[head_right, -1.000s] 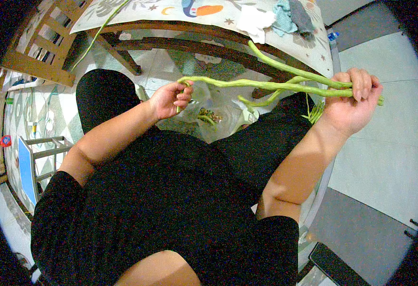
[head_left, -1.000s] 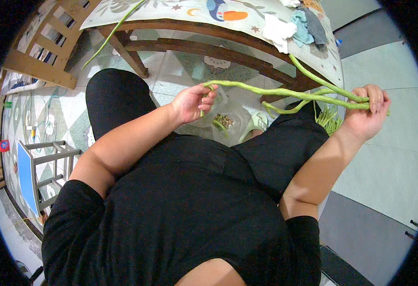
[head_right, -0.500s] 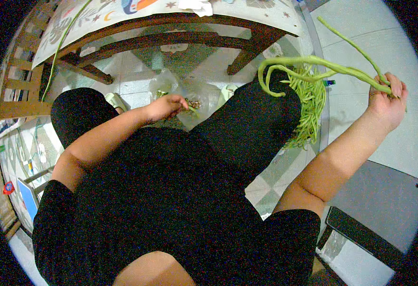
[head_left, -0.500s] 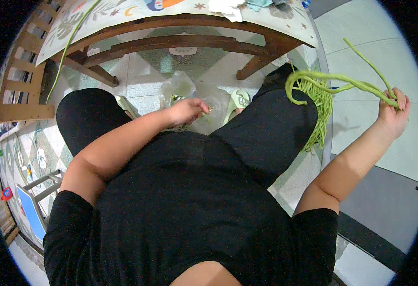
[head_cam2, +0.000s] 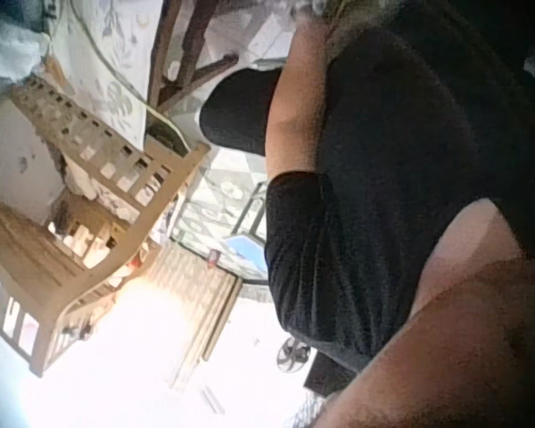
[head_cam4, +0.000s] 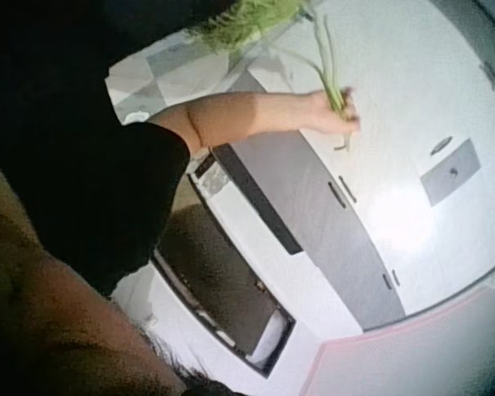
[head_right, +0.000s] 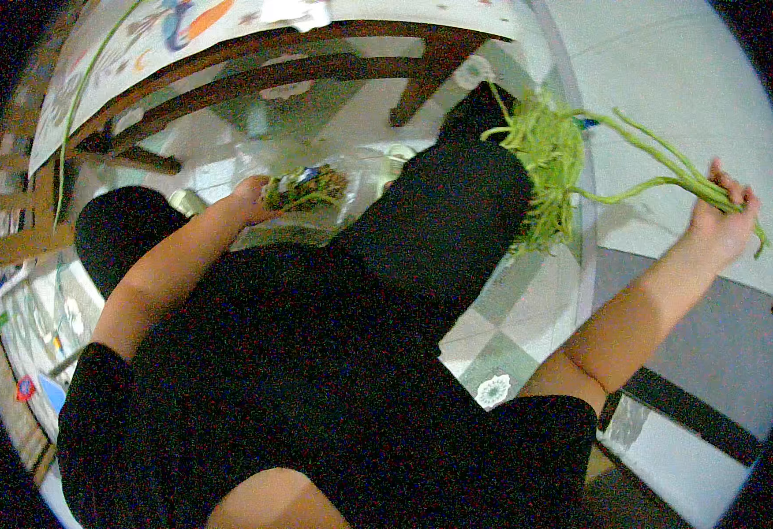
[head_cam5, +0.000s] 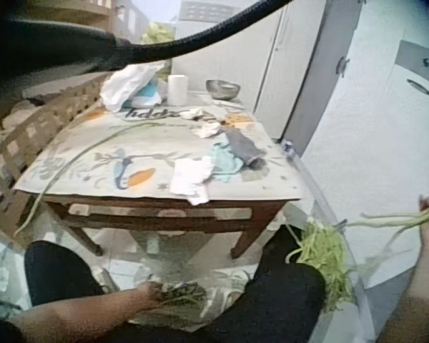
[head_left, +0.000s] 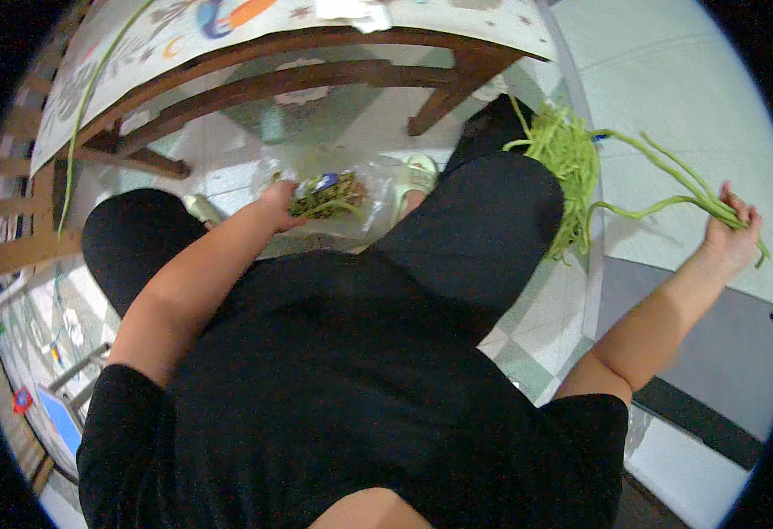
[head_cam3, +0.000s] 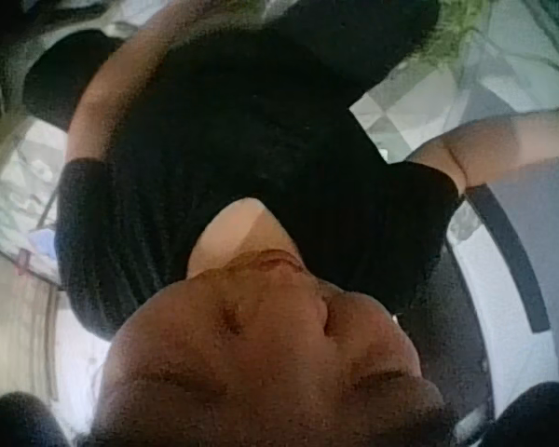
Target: The person sits on the floor and snaps the ends off long green beans by hand. They place the trimmed beans into a pile on the floor and discard the ends into a plastic bag.
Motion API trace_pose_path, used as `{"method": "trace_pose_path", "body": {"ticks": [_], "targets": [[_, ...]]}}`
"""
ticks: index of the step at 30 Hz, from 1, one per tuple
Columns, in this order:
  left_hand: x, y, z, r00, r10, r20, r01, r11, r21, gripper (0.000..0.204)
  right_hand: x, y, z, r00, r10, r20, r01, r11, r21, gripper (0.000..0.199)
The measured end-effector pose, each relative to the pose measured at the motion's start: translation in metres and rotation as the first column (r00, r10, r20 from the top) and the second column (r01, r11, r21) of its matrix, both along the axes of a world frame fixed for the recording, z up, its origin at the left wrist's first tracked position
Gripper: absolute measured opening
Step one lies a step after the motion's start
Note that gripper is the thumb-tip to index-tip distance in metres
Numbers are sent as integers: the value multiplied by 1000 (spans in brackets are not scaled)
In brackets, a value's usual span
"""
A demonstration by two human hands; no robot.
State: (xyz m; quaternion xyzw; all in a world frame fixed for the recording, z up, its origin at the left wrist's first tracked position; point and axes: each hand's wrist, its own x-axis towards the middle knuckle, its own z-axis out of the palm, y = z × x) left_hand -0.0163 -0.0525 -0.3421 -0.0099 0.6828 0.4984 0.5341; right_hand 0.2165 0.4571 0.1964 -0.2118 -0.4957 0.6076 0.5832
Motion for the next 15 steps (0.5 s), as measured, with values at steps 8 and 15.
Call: {"method": "trace_pose_path", "body": {"ticks": [8,15], "targets": [[33,60,136,764,407,500,-372,912,-175,48,12,31,-47,765,-66,641,91,996,-5,28],[36,56,156,890,149,430,-171,985,13,41,-6,124,-207,185,-257,949,-65,960,273,37]]}}
